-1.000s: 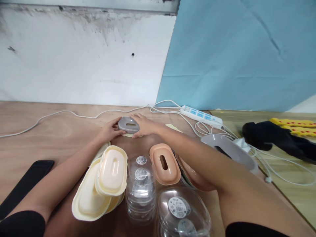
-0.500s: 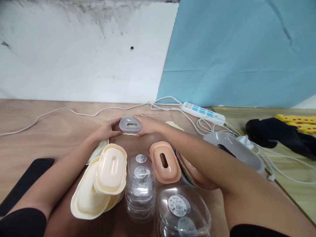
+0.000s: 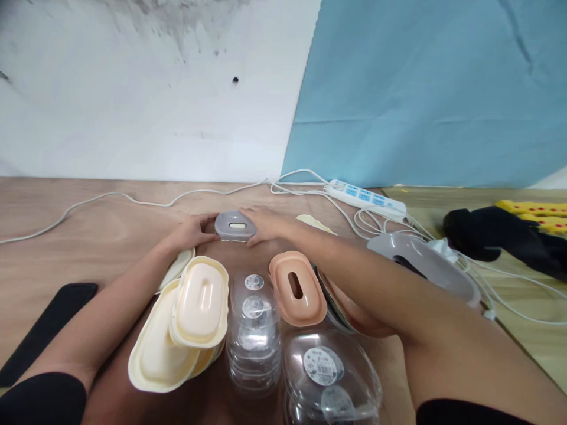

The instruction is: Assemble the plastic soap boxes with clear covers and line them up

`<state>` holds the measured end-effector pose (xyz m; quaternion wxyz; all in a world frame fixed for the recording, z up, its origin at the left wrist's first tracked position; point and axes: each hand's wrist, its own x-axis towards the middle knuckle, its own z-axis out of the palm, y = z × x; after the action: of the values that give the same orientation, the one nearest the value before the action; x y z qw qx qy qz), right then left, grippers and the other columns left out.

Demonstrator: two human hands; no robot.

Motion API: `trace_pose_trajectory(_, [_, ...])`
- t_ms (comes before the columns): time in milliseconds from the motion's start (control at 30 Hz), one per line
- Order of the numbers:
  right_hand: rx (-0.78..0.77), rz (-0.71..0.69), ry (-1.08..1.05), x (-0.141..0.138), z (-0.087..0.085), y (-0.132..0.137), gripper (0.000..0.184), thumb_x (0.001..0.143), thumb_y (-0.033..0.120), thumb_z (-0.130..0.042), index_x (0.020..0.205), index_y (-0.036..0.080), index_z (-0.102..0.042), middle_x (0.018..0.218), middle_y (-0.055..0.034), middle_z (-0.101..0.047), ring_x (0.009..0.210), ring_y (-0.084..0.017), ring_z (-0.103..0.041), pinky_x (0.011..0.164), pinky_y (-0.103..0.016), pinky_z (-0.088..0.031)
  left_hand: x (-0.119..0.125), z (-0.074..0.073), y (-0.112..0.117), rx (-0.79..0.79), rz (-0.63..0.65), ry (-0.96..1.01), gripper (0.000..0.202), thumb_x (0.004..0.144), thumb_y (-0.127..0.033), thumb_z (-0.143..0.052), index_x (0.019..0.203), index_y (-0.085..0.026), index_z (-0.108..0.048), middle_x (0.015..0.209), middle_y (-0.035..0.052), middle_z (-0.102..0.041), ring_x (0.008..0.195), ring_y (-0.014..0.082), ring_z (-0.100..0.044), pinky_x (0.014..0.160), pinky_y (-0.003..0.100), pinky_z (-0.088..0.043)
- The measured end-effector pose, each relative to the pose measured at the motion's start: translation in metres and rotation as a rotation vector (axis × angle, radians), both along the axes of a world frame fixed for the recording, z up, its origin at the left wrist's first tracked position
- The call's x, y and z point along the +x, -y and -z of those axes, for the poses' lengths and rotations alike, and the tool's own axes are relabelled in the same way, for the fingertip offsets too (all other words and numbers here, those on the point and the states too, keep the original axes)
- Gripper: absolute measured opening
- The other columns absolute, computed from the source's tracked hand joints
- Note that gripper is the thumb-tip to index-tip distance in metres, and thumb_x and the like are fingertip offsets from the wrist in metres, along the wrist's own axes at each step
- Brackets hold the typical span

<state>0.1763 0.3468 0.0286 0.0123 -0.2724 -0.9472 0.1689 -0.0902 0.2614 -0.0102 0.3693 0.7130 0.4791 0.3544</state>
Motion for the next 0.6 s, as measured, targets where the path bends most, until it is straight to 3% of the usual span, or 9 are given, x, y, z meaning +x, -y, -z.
trace_pose_trajectory(167, [-0.06, 0.006, 0.055, 0.001, 0.0, 0.0, 0.121, 0.065, 0.06, -0.084, 0.159, 0.011, -0.025, 0.163, -0.0229, -0.029, 0.15, -0.04, -0.03, 0.122, -0.052, -0.027, 0.0, 0.005, -0.001, -0.012, -0.047, 0.01, 0.075, 0.065, -0.027, -0.084, 0.136, -0.02, -0.061, 0.14, 0.0121, -0.063, 0.13, 0.0341, -0.058, 0.116, 0.052, -0.04])
trace_pose_trajectory(333, [-0.075, 0.054, 0.096, -0.004, -0.005, 0.006, 0.117, 0.068, 0.052, -0.084, 0.158, 0.011, -0.022, 0.162, -0.0249, -0.029, 0.149, -0.04, -0.032, 0.12, -0.052, -0.03, -0.001, 0.006, -0.001, -0.02, -0.077, -0.041, 0.077, 0.064, -0.031, -0.085, 0.136, -0.02, -0.06, 0.139, 0.0126, -0.063, 0.131, 0.0345, -0.057, 0.115, 0.053, -0.04])
trace_pose_trajectory(467, [0.068, 0.12, 0.096, -0.009, -0.034, 0.02, 0.114, 0.061, 0.051, -0.089, 0.154, 0.012, -0.035, 0.163, -0.0249, -0.026, 0.15, -0.048, -0.022, 0.119, -0.061, -0.025, 0.0, 0.001, 0.0, -0.021, -0.087, -0.093, 0.077, 0.065, -0.033, -0.084, 0.136, -0.017, -0.059, 0.138, 0.0143, -0.063, 0.129, 0.0345, -0.058, 0.114, 0.052, -0.042])
trace_pose_trajectory(533, [0.157, 0.095, -0.061, -0.009, -0.056, 0.036, 0.098, 0.069, 0.05, -0.084, 0.151, 0.015, -0.042, 0.159, -0.0216, -0.038, 0.147, -0.045, -0.032, 0.118, -0.059, -0.029, 0.001, -0.002, 0.002, -0.02, -0.099, -0.128, 0.076, 0.065, -0.033, -0.084, 0.136, -0.017, -0.059, 0.137, 0.0136, -0.064, 0.128, 0.0346, -0.059, 0.112, 0.051, -0.043])
trace_pose_trajectory(600, [0.093, 0.024, -0.16, -0.004, -0.076, 0.059, 0.081, 0.077, 0.054, -0.077, 0.147, 0.022, -0.048, 0.148, -0.0138, -0.053, 0.137, -0.037, -0.049, 0.114, -0.052, -0.039, 0.002, -0.005, 0.004, -0.015, -0.109, -0.149, 0.075, 0.065, -0.032, -0.084, 0.135, -0.018, -0.06, 0.136, 0.0126, -0.065, 0.128, 0.0346, -0.059, 0.111, 0.05, -0.044])
